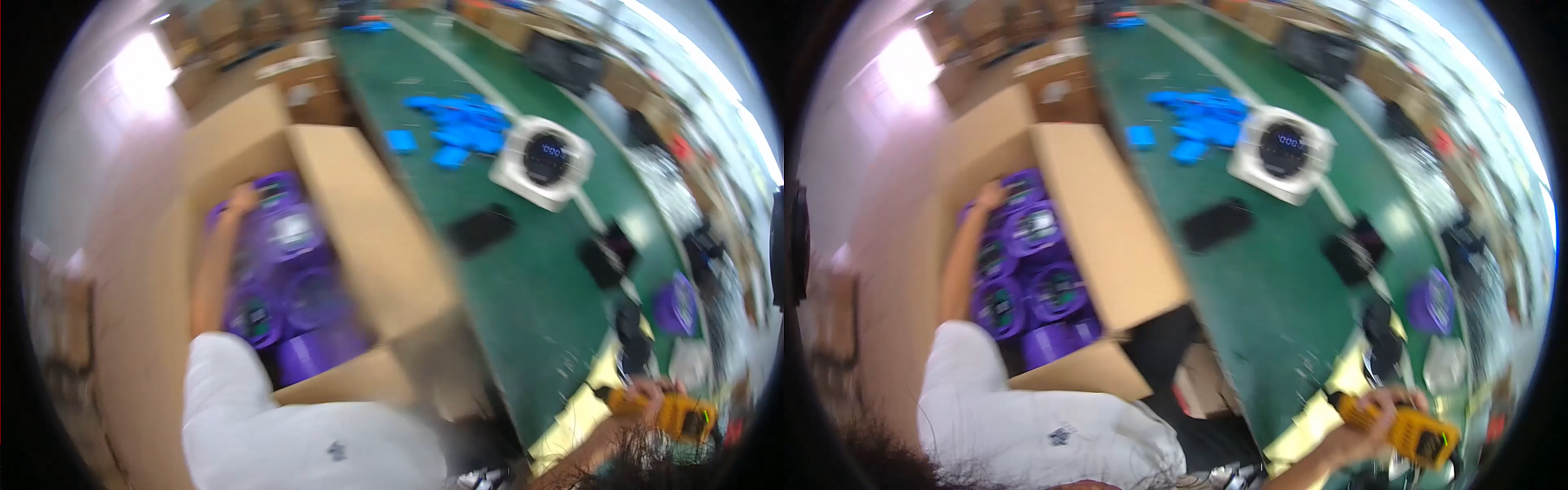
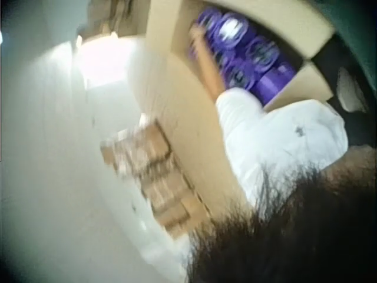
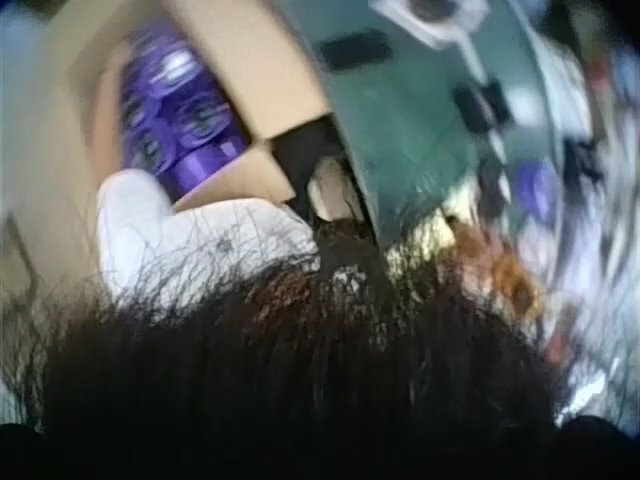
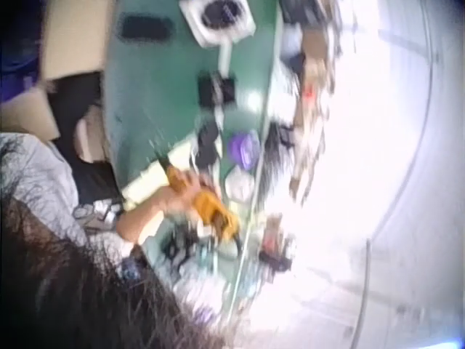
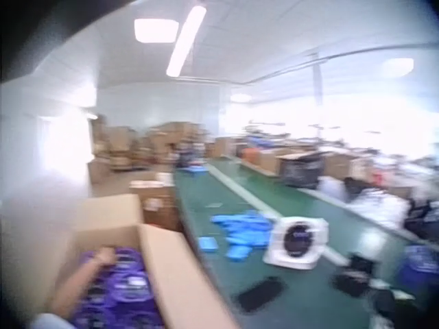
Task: The person assembles small cooling fan units by inserting white fans into purple plastic housings and securing internal circuit board components with screws using an electric screwdriver.
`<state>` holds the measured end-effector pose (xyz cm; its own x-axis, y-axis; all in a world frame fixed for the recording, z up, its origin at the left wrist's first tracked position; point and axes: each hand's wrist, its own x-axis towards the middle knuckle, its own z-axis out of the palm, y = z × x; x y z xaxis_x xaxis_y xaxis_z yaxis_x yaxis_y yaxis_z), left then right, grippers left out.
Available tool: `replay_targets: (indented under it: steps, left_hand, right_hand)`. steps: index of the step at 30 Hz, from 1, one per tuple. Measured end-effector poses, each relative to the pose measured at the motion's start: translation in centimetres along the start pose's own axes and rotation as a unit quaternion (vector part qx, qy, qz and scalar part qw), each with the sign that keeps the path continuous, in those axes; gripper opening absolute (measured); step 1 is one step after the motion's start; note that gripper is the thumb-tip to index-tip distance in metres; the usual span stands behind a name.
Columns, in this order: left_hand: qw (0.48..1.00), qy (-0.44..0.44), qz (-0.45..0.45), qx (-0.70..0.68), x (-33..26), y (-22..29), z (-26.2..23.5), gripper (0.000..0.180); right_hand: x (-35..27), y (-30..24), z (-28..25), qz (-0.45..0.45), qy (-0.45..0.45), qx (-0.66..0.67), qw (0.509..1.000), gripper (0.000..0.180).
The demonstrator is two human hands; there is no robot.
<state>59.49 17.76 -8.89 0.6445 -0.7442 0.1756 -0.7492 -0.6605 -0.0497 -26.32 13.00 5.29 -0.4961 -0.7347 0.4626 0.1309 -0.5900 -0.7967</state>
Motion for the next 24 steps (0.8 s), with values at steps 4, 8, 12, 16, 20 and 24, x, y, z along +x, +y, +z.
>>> replay_targets:
  steps: [4,8,12,16,20,24]
  left_hand:
    - [0.981,-0.085,0.046,-0.171,4.7,15.9,3.1,0.043]
    - [0.859,-0.098,0.407,-0.296,2.4,60.6,-1.3,0.042]
    - [0.756,-0.116,0.552,-0.332,-8.1,73.9,-4.7,0.04]
    - [0.712,-0.111,0.597,-0.353,-12.1,74.7,-6.8,0.039]
    - [0.685,-0.11,0.613,-0.379,-13.8,72.9,-7.0,0.038]
    - [0.652,-0.114,0.625,-0.413,-17.0,71.3,-7.7,0.037]
  right_hand:
    - [-0.7,-2.6,6.7,0.182,0.016,-0.194,0.964,0.021]
    - [2.2,0.0,7.7,0.012,-0.085,-0.073,0.994,0.039]
    - [5.2,0.0,6.9,-0.022,-0.079,0.002,0.997,0.032]
    - [6.4,-0.3,6.7,-0.054,-0.071,0.06,0.994,0.03]
    - [6.9,0.5,6.9,-0.052,-0.065,0.009,0.997,0.033]
    - [7.0,0.8,7.5,-0.056,-0.014,0.01,0.998,0.034]
